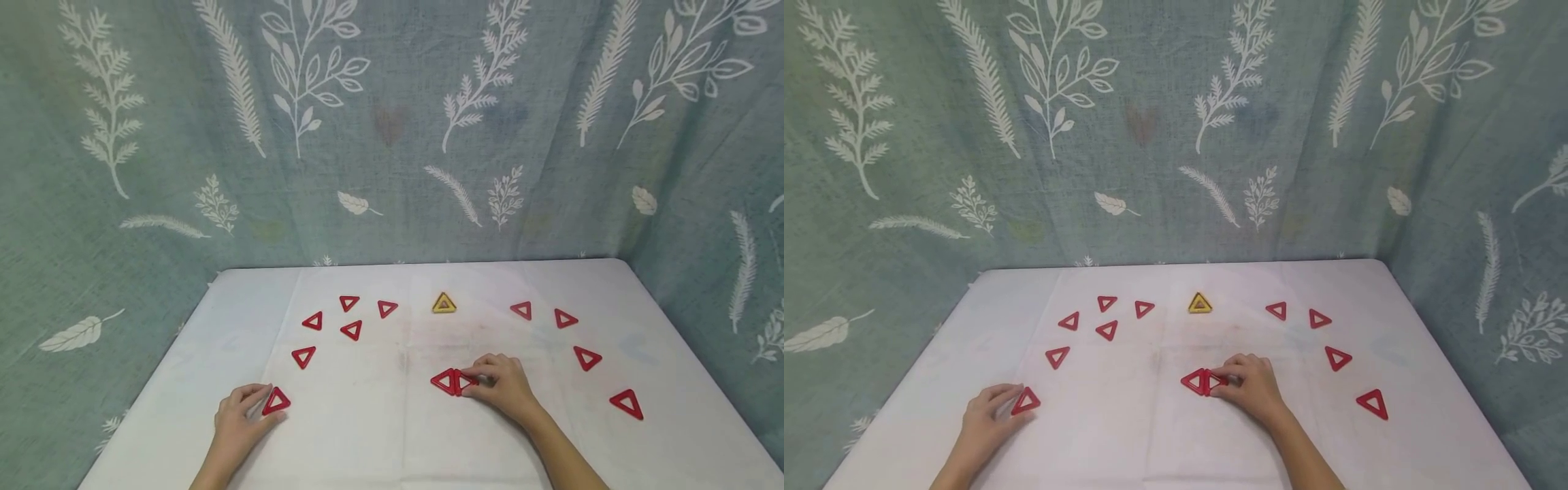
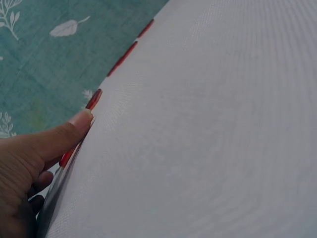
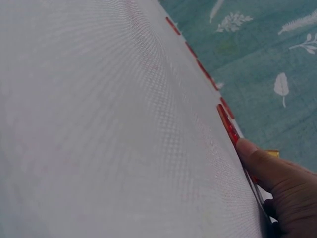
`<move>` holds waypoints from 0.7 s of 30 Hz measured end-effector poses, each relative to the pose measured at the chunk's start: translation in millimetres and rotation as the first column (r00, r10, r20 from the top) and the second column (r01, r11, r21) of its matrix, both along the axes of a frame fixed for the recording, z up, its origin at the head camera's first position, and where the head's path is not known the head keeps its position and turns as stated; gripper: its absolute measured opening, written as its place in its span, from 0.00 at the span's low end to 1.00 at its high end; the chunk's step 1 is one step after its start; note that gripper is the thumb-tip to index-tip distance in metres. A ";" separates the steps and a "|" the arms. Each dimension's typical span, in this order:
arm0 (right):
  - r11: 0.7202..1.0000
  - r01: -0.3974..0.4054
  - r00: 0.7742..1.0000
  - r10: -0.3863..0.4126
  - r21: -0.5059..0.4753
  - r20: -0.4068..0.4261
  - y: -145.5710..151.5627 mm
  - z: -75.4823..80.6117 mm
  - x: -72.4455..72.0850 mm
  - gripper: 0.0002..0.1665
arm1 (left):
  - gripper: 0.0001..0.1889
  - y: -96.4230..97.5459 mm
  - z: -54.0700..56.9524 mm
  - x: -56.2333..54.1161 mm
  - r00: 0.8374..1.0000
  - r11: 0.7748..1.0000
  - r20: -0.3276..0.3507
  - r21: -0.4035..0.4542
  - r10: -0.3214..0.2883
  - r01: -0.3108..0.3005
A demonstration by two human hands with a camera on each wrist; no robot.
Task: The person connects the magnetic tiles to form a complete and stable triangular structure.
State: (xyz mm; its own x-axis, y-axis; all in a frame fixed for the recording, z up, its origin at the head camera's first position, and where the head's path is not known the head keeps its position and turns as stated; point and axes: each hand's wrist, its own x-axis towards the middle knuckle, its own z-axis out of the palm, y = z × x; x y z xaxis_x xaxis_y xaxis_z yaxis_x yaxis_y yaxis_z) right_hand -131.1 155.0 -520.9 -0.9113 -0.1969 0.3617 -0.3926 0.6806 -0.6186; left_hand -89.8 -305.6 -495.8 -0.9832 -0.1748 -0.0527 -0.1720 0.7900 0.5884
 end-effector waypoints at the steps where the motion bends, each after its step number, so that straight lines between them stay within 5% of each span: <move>1: 1.000 -0.002 1.000 0.002 -0.002 -0.001 0.4 0.1 0.3 0.20 | 0.40 0.4 -1.4 0.2 1.000 1.000 -0.017 -0.017 -0.011 0.011; 7: 1.000 -0.007 1.000 0.007 0.002 0.000 2.4 0.5 1.0 0.20 | 0.30 3.8 -7.6 2.4 0.994 0.997 -0.105 -0.071 -0.016 0.009; 21: 0.999 0.007 0.999 -0.009 -0.031 -0.052 -1.3 -1.6 2.3 0.19 | 0.29 9.2 -5.8 1.5 1.000 0.998 -0.031 -0.061 -0.003 0.001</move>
State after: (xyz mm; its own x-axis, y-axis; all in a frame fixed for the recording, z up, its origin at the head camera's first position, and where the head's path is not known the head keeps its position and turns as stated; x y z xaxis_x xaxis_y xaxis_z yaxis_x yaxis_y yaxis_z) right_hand -128.9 153.7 -522.5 -0.8925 -0.1777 0.4145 -0.4196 0.6644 -0.6185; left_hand -88.3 -296.4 -501.6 -0.9845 -0.1752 -0.0112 -0.1529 0.8246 0.5446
